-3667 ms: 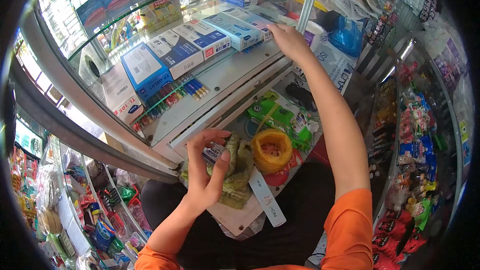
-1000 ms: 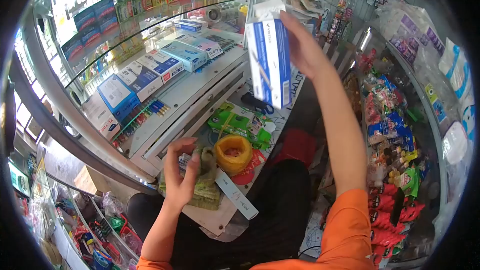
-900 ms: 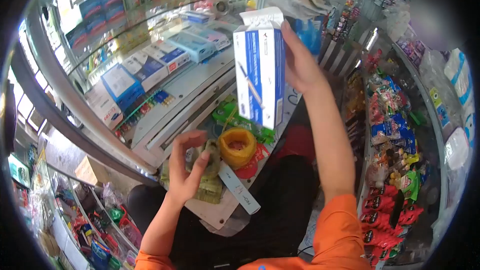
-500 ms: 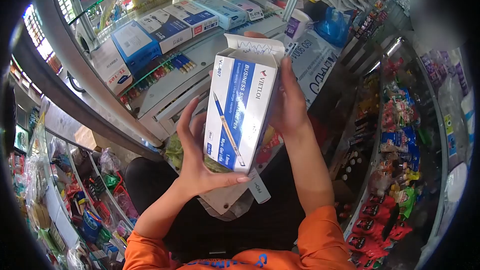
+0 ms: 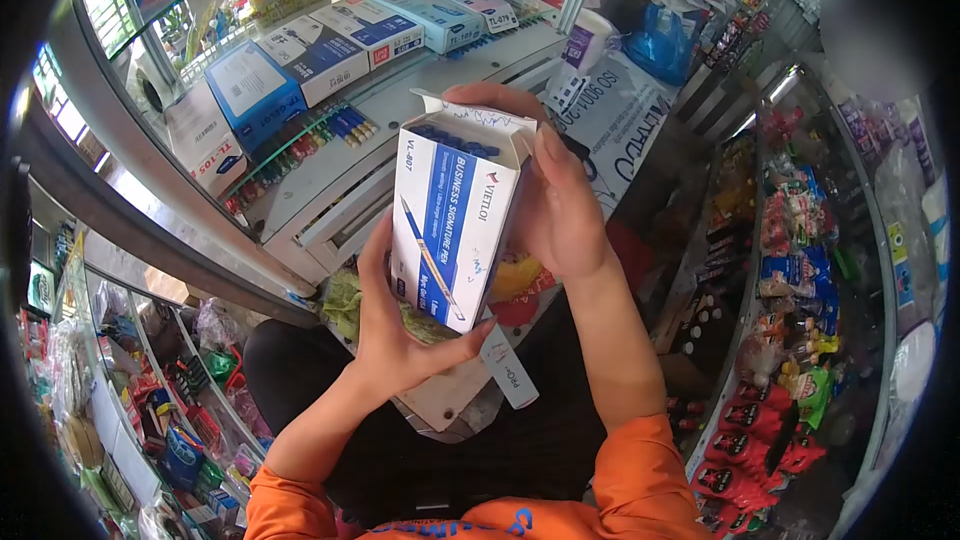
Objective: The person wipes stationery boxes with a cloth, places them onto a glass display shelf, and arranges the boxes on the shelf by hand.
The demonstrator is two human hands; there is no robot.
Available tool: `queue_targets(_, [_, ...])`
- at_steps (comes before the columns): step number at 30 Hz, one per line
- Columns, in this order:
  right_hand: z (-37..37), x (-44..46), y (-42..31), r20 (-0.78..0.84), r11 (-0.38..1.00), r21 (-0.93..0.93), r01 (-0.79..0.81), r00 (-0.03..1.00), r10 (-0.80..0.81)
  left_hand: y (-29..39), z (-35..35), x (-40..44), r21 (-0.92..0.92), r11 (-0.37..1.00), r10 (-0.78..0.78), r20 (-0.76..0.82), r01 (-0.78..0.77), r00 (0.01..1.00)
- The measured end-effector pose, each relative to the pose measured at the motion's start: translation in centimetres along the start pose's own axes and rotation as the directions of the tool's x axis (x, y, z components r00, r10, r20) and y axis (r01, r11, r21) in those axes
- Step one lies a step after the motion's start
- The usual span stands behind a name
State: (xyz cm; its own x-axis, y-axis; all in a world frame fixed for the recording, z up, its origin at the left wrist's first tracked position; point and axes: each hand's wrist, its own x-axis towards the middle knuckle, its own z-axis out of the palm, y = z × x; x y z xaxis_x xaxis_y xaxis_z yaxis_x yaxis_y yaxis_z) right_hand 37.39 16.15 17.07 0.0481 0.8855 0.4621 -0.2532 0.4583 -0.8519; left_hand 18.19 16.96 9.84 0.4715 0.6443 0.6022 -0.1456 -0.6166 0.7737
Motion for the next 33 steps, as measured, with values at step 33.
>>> queue_targets(33, [4.1, -0.8, 2.5, -0.085, 0.955, -0.228, -0.191, 0.981, 0.176, -2.2, -2.5, 1.5, -0.206, 0.973, -0.112, -0.028, 0.104, 0.993])
